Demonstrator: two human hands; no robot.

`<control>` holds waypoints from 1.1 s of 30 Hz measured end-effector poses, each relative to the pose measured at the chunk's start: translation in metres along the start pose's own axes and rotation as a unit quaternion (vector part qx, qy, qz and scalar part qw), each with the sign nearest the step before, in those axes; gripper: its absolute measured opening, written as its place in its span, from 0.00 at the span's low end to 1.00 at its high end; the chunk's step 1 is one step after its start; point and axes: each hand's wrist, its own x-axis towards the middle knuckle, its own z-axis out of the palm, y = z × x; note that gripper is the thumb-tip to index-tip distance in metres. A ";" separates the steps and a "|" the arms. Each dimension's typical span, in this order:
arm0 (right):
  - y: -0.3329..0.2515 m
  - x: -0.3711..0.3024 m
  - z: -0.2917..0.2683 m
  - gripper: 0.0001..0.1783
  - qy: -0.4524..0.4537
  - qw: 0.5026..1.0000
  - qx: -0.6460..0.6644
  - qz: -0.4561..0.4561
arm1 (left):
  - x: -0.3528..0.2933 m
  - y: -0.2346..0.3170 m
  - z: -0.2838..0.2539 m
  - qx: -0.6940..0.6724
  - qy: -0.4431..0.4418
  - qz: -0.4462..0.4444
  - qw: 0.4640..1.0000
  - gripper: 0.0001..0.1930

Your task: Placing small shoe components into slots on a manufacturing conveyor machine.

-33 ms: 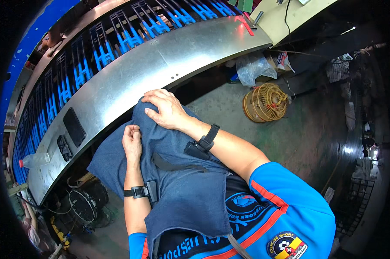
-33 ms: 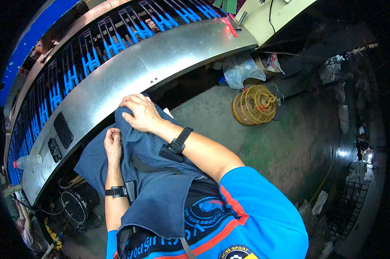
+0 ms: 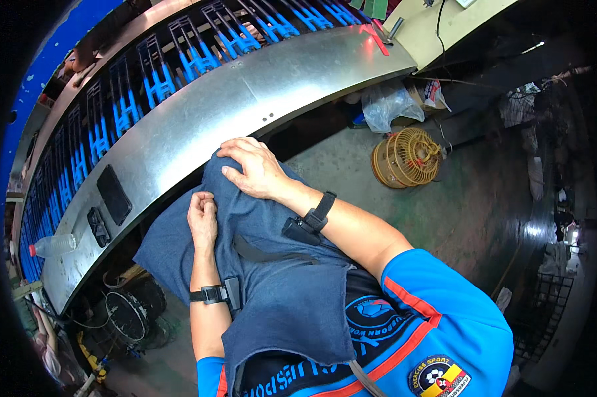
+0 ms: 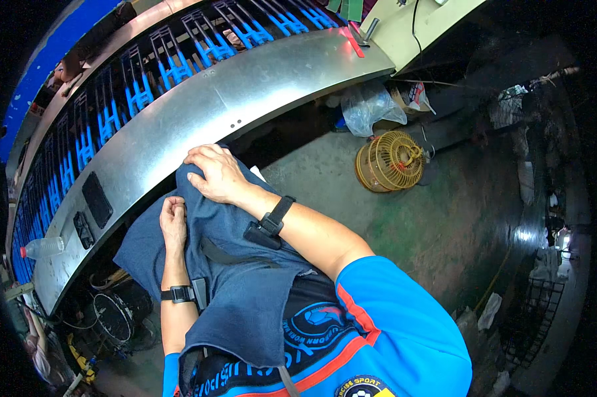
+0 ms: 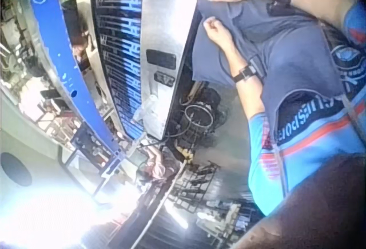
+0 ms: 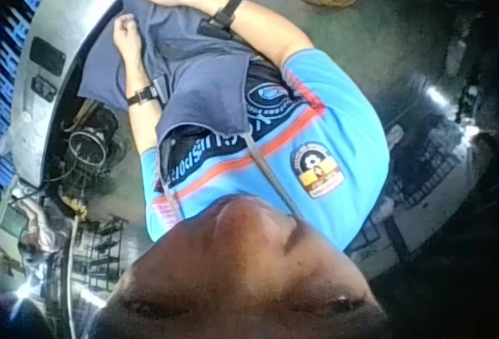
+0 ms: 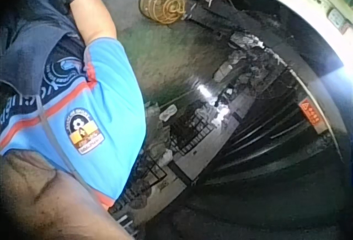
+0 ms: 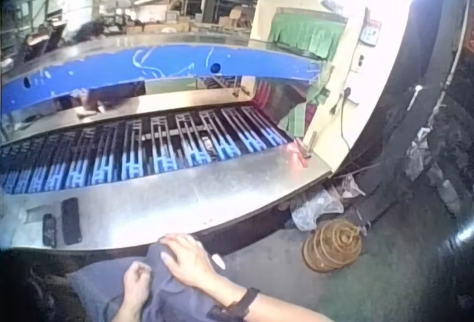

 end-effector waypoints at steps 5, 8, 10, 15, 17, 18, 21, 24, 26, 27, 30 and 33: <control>-0.001 0.001 -0.003 0.18 -0.013 1.000 0.001 0.010 | -0.001 0.003 0.003 0.021 0.011 0.007 1.000 0.04; 0.001 0.000 -0.005 0.18 -0.008 1.000 -0.008 0.000 | -0.003 0.005 0.007 0.008 0.011 0.021 1.000 0.04; 0.000 0.001 -0.006 0.18 -0.008 1.000 -0.005 -0.006 | -0.002 0.007 0.007 0.006 0.005 -0.003 1.000 0.03; -0.004 0.001 -0.006 0.18 -0.023 1.000 -0.009 0.004 | -0.007 0.016 0.004 0.013 0.007 -0.004 1.000 0.04; -0.004 0.000 -0.005 0.18 -0.023 1.000 -0.013 0.006 | -0.006 0.012 0.003 0.035 0.017 -0.013 0.999 0.05; -0.003 0.000 -0.005 0.18 -0.023 1.000 -0.016 0.001 | -0.004 0.009 0.004 0.025 0.014 -0.004 1.000 0.05; -0.002 0.002 -0.007 0.19 -0.017 1.000 -0.025 -0.003 | -0.003 0.007 0.006 0.017 0.016 0.009 1.000 0.06; -0.004 0.003 -0.005 0.19 -0.022 0.999 -0.025 0.000 | -0.002 0.007 0.005 0.032 0.025 -0.002 0.999 0.05; -0.005 0.003 0.003 0.19 -0.025 1.000 -0.015 -0.009 | -0.005 0.000 -0.004 0.024 0.023 -0.004 0.999 0.05; -0.007 0.003 0.004 0.19 -0.020 1.000 -0.013 -0.011 | -0.008 0.007 -0.007 0.040 0.026 0.001 0.999 0.05; -0.011 0.008 0.001 0.18 -0.013 0.999 -0.019 -0.023 | -0.011 0.011 -0.002 0.070 0.053 0.058 0.994 0.06; -0.014 0.008 -0.007 0.18 -0.019 0.999 -0.043 -0.002 | -0.005 0.004 0.002 0.074 0.040 0.059 0.995 0.06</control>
